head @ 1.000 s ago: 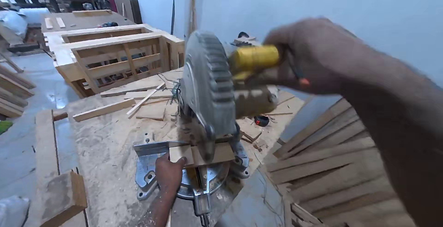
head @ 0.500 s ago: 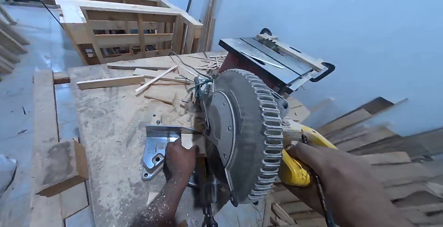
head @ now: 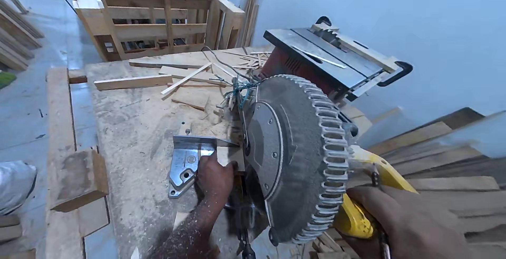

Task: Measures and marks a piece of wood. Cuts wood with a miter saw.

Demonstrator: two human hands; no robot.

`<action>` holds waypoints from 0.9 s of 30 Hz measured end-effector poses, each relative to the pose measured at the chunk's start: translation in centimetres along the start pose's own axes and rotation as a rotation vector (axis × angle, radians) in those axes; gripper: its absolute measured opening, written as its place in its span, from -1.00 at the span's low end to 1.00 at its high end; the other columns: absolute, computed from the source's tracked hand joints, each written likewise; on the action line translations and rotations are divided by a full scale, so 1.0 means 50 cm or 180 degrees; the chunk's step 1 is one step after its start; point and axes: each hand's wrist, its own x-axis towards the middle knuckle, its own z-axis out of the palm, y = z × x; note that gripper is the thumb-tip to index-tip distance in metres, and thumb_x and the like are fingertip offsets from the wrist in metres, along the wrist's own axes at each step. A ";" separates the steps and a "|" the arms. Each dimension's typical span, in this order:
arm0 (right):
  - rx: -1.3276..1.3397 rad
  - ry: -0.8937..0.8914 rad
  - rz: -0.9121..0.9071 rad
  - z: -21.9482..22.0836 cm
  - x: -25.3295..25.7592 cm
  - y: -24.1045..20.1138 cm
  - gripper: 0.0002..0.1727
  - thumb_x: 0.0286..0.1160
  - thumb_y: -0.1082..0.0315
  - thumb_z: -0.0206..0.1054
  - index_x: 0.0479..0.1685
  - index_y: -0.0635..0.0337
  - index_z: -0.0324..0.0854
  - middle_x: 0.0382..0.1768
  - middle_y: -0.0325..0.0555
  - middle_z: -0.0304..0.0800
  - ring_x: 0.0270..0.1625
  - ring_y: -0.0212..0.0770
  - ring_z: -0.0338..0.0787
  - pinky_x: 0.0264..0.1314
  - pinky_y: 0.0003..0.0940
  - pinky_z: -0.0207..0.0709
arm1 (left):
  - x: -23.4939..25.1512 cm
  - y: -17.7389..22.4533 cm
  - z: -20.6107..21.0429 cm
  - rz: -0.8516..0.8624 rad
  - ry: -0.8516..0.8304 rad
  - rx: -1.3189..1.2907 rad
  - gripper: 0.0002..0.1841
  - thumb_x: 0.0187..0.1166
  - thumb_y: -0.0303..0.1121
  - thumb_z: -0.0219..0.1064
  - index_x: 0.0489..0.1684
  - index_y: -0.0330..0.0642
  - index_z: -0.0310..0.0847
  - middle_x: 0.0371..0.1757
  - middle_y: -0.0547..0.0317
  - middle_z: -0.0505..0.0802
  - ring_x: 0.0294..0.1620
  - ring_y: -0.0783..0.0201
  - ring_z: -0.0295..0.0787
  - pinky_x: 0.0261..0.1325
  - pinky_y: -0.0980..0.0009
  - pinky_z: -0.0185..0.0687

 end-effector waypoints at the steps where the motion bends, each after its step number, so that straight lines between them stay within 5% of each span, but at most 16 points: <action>1: -0.0014 0.0031 0.0018 0.007 -0.007 -0.003 -0.56 0.11 -0.12 0.48 -0.28 0.06 0.67 -0.54 -0.02 0.68 -0.52 0.06 0.75 -0.58 -0.02 0.54 | 0.002 0.001 0.000 0.0006 0.0011 -0.0010 -0.48 0.32 0.05 0.61 0.23 0.04 0.81 0.12 -0.02 0.82 0.23 -0.05 0.75 0.28 -0.09 0.67; 7: 0.0118 -0.0282 0.0284 0.069 -0.059 -0.048 -0.63 0.08 0.05 0.61 -0.24 0.10 0.76 -0.50 0.10 0.75 -0.42 0.22 0.82 -0.47 0.12 0.65 | 0.009 0.016 -0.014 -0.0079 -0.0112 0.0023 -0.50 0.33 0.02 0.57 0.21 0.00 0.82 0.16 0.02 0.82 0.26 0.02 0.75 0.36 -0.03 0.65; 10: 0.0329 -0.0276 0.0087 0.032 -0.021 -0.008 -0.61 0.08 -0.02 0.61 -0.21 0.02 0.75 -0.51 -0.05 0.73 -0.44 0.07 0.81 -0.52 0.05 0.64 | 0.012 0.018 -0.022 0.0033 -0.0149 0.0074 -0.50 0.32 0.07 0.55 0.14 -0.02 0.83 0.14 0.04 0.85 0.27 0.05 0.76 0.39 0.01 0.65; 13: 0.0390 0.0631 -0.0135 -0.034 0.058 0.064 -0.62 0.31 -0.15 0.38 -0.11 -0.11 0.79 -0.48 -0.27 0.75 -0.48 -0.15 0.77 -0.58 -0.09 0.59 | -0.005 0.022 -0.025 0.0214 -0.0239 0.0226 -0.54 0.39 0.02 0.51 0.15 -0.07 0.82 0.17 -0.03 0.85 0.30 0.01 0.77 0.42 -0.03 0.63; 15: 0.0449 0.1471 -0.0065 -0.061 0.113 0.103 -0.59 0.37 -0.04 0.43 0.06 0.01 0.81 -0.24 -0.09 0.85 -0.25 -0.02 0.81 -0.27 0.07 0.63 | -0.032 0.015 -0.029 0.0356 -0.0287 0.0245 -0.53 0.40 -0.02 0.52 0.14 -0.15 0.81 0.11 -0.11 0.85 0.24 -0.06 0.78 0.37 -0.08 0.64; 16: 0.0556 0.1893 0.0061 -0.056 0.130 0.117 -0.55 0.39 0.01 0.50 0.17 0.07 0.78 0.03 0.01 0.88 0.03 0.05 0.82 0.09 0.14 0.63 | -0.049 0.005 -0.032 0.0353 -0.0323 0.0216 -0.50 0.37 -0.01 0.55 0.16 -0.17 0.79 0.11 -0.13 0.85 0.24 -0.07 0.77 0.37 -0.09 0.64; 18: 0.0884 0.2533 0.0475 0.002 0.136 0.134 -0.41 0.43 0.11 0.53 0.42 0.17 0.60 0.50 0.18 0.62 0.56 0.17 0.59 0.61 0.20 0.42 | -0.089 -0.016 -0.038 0.0293 -0.0391 0.0071 -0.37 0.29 -0.01 0.62 0.31 -0.18 0.72 0.23 -0.16 0.80 0.31 -0.08 0.74 0.41 -0.11 0.62; 19: 0.1060 0.2653 0.0818 0.054 0.121 0.131 -0.39 0.43 0.12 0.54 0.46 0.17 0.57 0.62 0.22 0.49 0.66 0.18 0.49 0.67 0.18 0.40 | -0.107 -0.026 -0.044 0.0284 -0.0441 -0.0009 -0.24 0.24 -0.02 0.66 0.47 -0.20 0.60 0.34 -0.21 0.74 0.37 -0.12 0.70 0.45 -0.14 0.59; 21: 0.1455 0.1893 0.1733 0.196 0.064 0.098 -0.40 0.42 0.00 0.51 0.41 0.09 0.64 0.66 0.17 0.45 0.62 0.16 0.54 0.55 0.18 0.50 | -0.129 -0.035 -0.060 0.0451 -0.0659 -0.0014 0.15 0.09 -0.04 0.76 0.80 -0.23 0.17 0.62 -0.29 0.51 0.48 -0.18 0.59 0.49 -0.15 0.55; 23: 0.2017 0.0172 0.2055 0.339 0.024 0.079 -0.28 0.37 -0.21 0.49 0.42 0.08 0.64 0.62 0.26 0.45 0.57 0.27 0.54 0.54 0.28 0.46 | -0.121 -0.028 -0.074 0.0886 -0.0993 0.0401 0.35 -0.11 -0.02 0.86 0.87 -0.14 0.02 0.84 -0.25 0.18 0.62 -0.18 0.47 0.49 -0.10 0.59; 25: 0.2227 -0.0900 0.1885 0.440 0.013 0.074 -0.13 0.29 -0.39 0.41 0.51 0.03 0.61 0.50 0.25 0.55 0.49 0.23 0.59 0.55 0.23 0.44 | -0.098 -0.009 -0.073 0.1311 -0.1456 0.1275 0.28 -0.06 -0.02 0.83 0.86 -0.05 0.09 0.87 -0.18 0.12 0.73 -0.18 0.33 0.60 -0.08 0.50; 27: 0.2086 -0.1148 0.1643 0.484 0.010 0.072 -0.05 0.24 -0.52 0.33 0.59 -0.11 0.56 0.50 0.27 0.55 0.55 0.26 0.53 0.62 0.22 0.35 | -0.087 0.001 -0.060 0.1540 -0.1590 0.1761 0.13 0.07 -0.05 0.75 0.81 -0.06 0.20 0.75 -0.14 0.36 0.67 -0.15 0.40 0.61 -0.05 0.47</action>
